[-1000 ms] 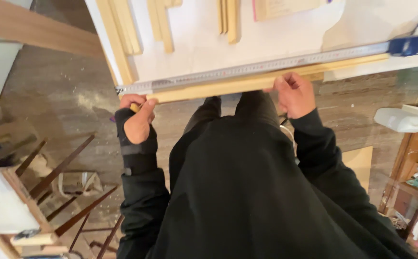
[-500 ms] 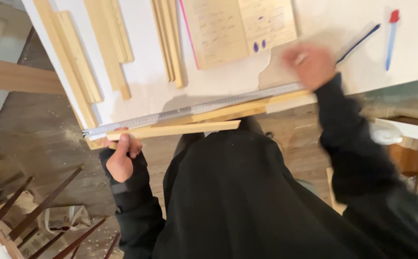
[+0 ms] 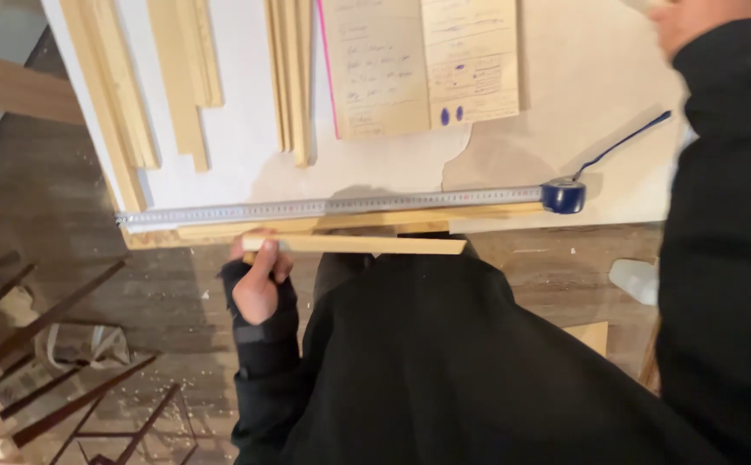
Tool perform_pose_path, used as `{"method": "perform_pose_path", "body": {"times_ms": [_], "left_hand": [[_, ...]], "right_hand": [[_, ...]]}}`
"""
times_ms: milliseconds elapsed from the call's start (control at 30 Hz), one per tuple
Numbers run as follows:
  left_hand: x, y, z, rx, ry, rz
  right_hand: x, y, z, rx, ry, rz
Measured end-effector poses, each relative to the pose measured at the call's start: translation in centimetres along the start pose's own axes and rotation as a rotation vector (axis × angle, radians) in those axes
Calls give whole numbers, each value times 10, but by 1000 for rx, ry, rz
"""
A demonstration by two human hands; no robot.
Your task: Measuring, marking, and cutting wooden frame strips using a manual miter saw.
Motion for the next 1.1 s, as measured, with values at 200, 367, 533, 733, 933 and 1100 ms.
{"method": "perform_pose_path", "body": {"times_ms": [200, 367, 533, 733, 933, 1100], "left_hand": [[16, 3, -10, -19, -26, -281], [21, 23, -10, 106, -203, -290], [-15, 29, -13, 23, -189, -158], [-61, 39, -18, 85, -75, -182], [-93, 54, -21, 65, -119, -134], [-115, 59, -27, 59, -118, -117]], "right_hand": [[-206, -54, 35, 150, 245, -1170], [-424, -197, 44, 6, -398, -1521], [-458, -296, 55, -127, -697, -1681], [-482, -336, 52, -233, -781, -1579], [-523, -362, 43, -303, -797, -1334], [-536, -373, 43, -294, -765, -1317]]}}
Point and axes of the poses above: each hand's wrist, its own z-axis away from the middle knuckle, its own x-axis out of the palm, y = z × x, the point moved 6 cm from there along -z, towards the middle knuckle, and after that the axes turned 7 degrees about z, right-handed, at the moved point
